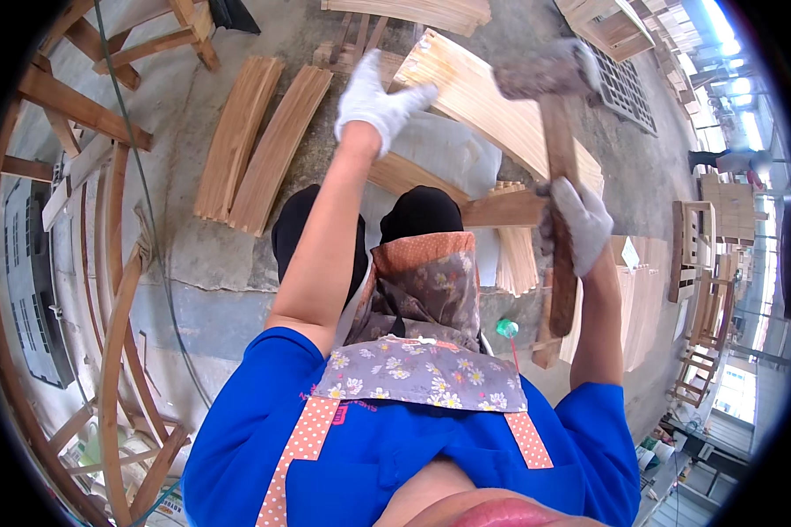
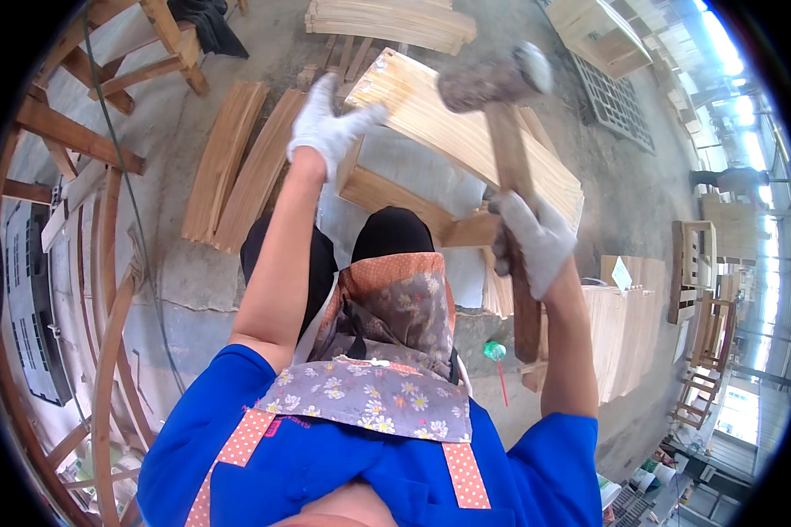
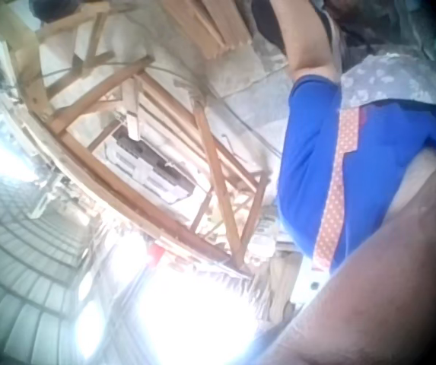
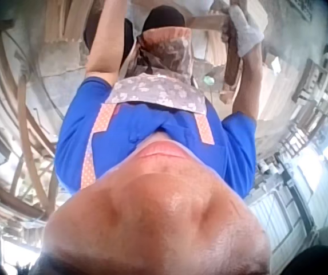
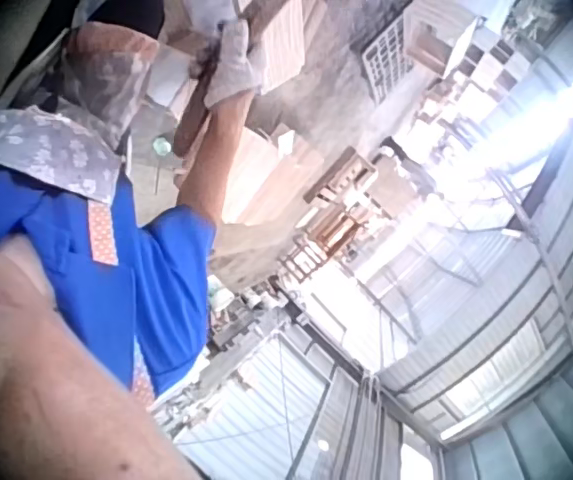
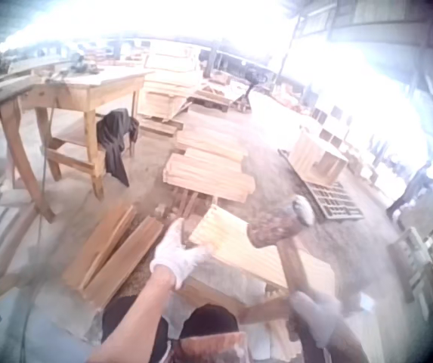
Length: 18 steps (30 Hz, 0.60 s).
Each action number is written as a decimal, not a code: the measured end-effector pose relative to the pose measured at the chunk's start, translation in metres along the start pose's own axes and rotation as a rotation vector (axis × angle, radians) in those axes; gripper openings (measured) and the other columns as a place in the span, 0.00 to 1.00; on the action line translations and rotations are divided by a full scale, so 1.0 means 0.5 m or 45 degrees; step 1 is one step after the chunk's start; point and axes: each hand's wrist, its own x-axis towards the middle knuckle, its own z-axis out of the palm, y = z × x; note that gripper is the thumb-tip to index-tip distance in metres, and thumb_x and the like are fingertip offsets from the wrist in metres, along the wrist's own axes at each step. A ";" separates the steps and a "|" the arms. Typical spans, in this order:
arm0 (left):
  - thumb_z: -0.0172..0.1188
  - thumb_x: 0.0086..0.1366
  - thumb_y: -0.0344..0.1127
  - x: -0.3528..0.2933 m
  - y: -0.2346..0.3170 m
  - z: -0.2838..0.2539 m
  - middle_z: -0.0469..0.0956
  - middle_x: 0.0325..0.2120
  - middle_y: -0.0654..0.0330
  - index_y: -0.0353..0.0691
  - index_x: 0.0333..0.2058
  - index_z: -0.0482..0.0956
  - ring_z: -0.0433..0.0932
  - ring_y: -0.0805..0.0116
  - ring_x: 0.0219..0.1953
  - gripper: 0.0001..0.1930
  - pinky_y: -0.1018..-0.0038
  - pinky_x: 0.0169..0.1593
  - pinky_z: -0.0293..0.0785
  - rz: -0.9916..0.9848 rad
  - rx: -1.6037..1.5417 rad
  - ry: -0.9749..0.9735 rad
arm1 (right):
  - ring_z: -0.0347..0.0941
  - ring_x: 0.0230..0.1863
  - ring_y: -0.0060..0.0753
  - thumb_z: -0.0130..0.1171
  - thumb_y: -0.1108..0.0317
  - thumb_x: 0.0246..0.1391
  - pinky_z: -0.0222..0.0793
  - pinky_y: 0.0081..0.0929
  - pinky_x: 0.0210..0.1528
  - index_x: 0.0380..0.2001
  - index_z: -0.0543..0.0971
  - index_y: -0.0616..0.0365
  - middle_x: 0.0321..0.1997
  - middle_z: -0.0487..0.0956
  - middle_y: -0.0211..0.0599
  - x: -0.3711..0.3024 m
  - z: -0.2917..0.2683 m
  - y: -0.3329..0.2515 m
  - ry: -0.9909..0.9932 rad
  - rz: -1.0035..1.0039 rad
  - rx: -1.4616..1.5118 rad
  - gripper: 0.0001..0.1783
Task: The person assembles a wooden chair frame by hand, using a wooden mallet to tap pieces into place. They pick up wooden planks, align them with the frame, and strike the joints to secure them. The person works on the floor in a workshop environment.
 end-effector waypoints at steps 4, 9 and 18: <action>0.73 0.46 0.39 -0.001 -0.013 0.047 0.70 0.55 0.49 0.38 0.63 0.59 0.69 0.63 0.57 0.46 0.74 0.59 0.63 -0.057 0.080 -0.161 | 0.66 0.16 0.21 0.52 0.51 0.59 0.62 0.20 0.16 0.37 0.76 0.63 0.18 0.69 0.31 0.051 0.048 -0.068 -0.058 -0.147 -0.126 0.22; 0.61 0.55 0.42 0.005 0.012 0.019 0.79 0.43 0.51 0.52 0.56 0.70 0.77 0.52 0.47 0.28 0.66 0.51 0.72 -0.141 0.365 -0.016 | 0.66 0.16 0.21 0.54 0.52 0.57 0.63 0.21 0.17 0.35 0.75 0.62 0.17 0.69 0.31 0.082 0.102 -0.135 0.050 -0.480 -0.037 0.20; 0.56 0.59 0.46 0.011 0.016 0.028 0.80 0.40 0.54 0.58 0.49 0.76 0.77 0.51 0.44 0.18 0.62 0.47 0.73 -0.146 0.770 -0.023 | 0.66 0.14 0.23 0.55 0.47 0.57 0.63 0.22 0.16 0.36 0.72 0.62 0.18 0.71 0.33 0.139 0.094 -0.172 -0.050 -0.224 -0.330 0.24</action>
